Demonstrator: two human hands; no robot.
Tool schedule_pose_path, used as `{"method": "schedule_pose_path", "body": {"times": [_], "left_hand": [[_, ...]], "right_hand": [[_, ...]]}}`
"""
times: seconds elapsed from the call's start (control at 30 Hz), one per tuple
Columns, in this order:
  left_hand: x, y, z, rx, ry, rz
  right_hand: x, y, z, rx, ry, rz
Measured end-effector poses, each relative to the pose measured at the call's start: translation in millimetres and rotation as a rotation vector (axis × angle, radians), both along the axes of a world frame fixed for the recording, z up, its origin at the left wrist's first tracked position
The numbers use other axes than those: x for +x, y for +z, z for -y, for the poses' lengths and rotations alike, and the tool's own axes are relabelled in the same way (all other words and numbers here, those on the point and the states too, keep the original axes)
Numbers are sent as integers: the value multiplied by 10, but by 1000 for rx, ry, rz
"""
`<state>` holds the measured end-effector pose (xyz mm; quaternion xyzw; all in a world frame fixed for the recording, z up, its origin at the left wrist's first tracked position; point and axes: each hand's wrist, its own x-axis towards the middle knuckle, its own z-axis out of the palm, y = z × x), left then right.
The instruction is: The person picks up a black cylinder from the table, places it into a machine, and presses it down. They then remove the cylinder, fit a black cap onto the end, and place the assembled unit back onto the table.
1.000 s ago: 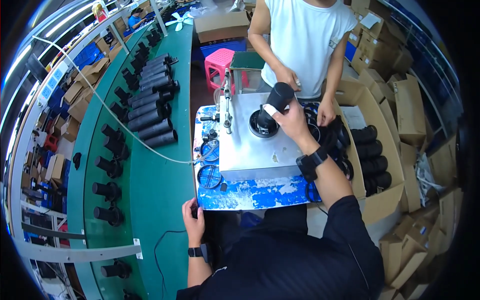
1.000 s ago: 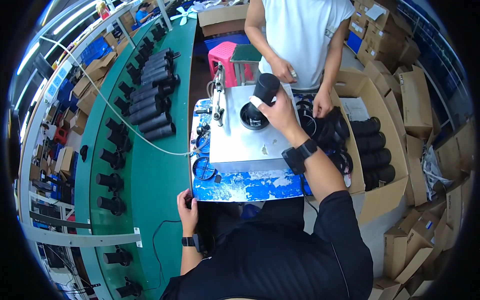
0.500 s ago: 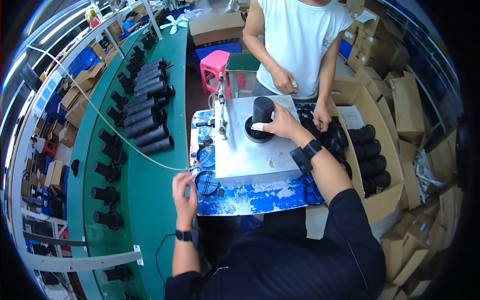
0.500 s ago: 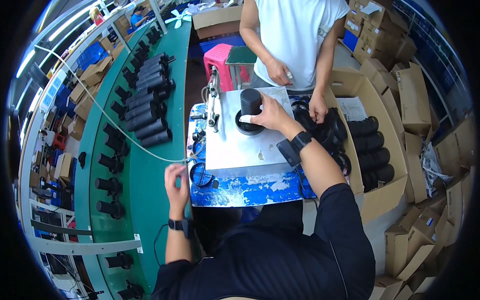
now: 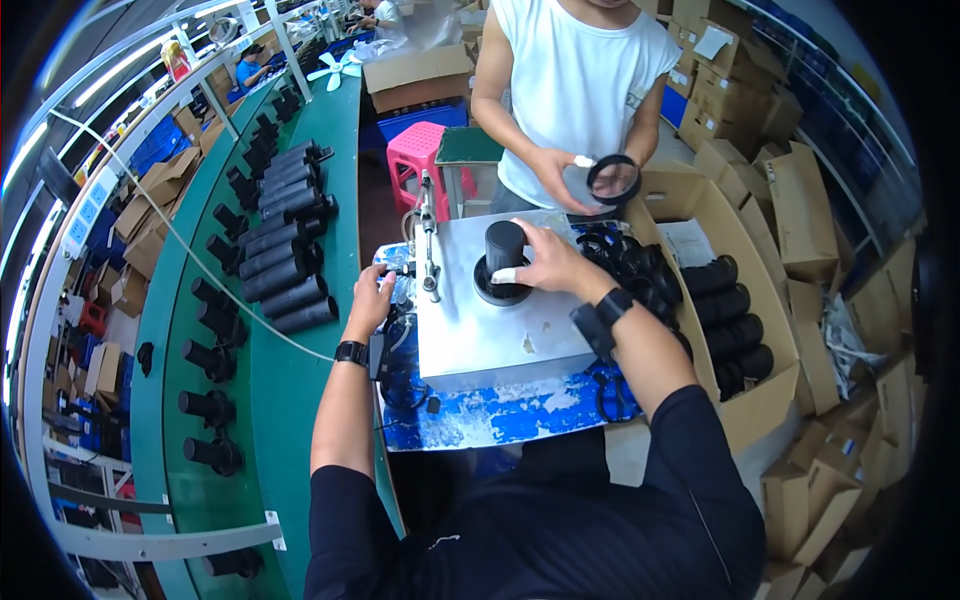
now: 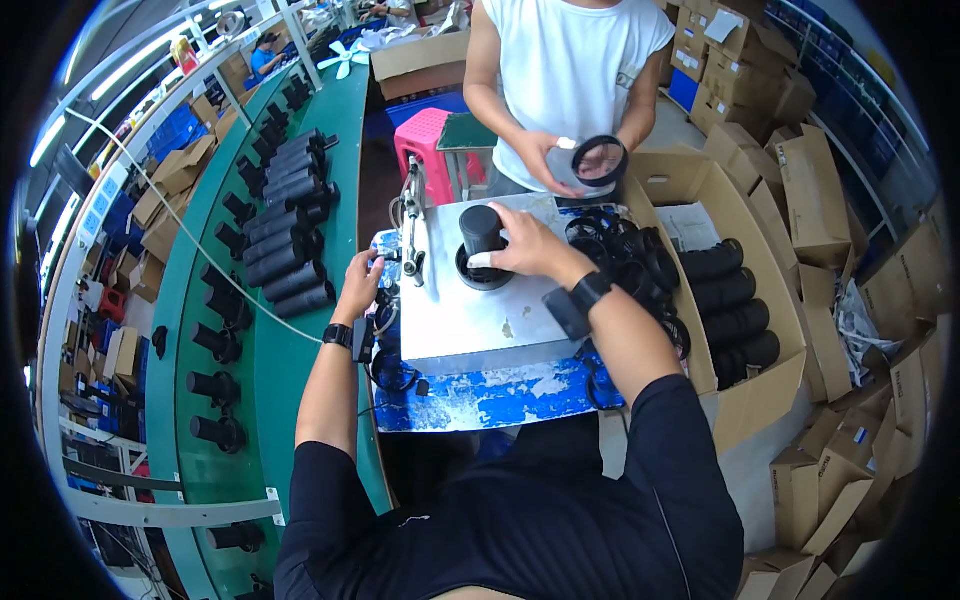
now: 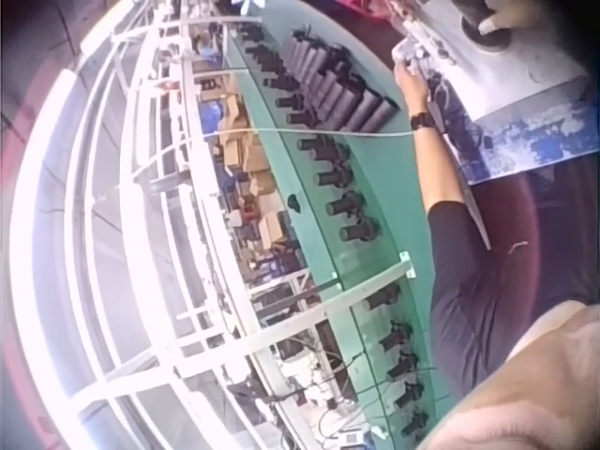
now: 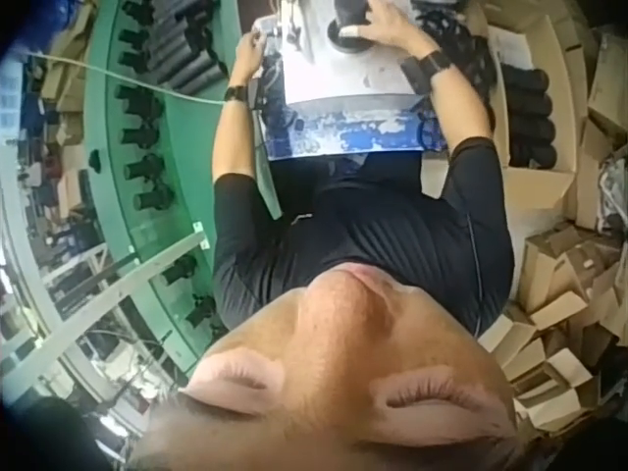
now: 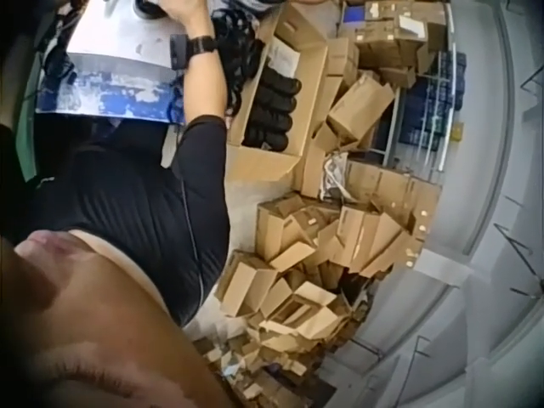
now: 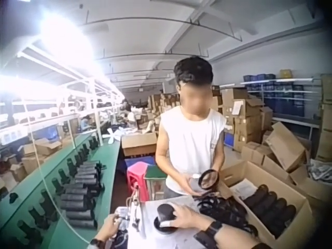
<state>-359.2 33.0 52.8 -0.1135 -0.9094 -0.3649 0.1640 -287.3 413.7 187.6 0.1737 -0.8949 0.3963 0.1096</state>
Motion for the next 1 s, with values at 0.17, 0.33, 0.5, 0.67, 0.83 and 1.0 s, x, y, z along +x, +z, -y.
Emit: {"method": "schedule_pose_path", "body": {"times": [0.17,0.33,0.5,0.67,0.83,1.0], "left_hand": [[1,-30,-5,93,-57,42],[-53,61,-35,61,-47,42],[59,164,-58,14,-65,118],[471,435,-29,137,-12,150],[1707,1039,-359,394,84,-78],[2856,914,-111,411,107,-3]], "right_hand": [[151,-234,115,8,-88,-114],[189,-166,230,-9,-251,-143],[239,-224,241,-14,-250,-224],[285,-131,326,-66,-212,-120],[284,-147,211,-64,-250,-130],[339,630,360,-347,-179,-649]]}}
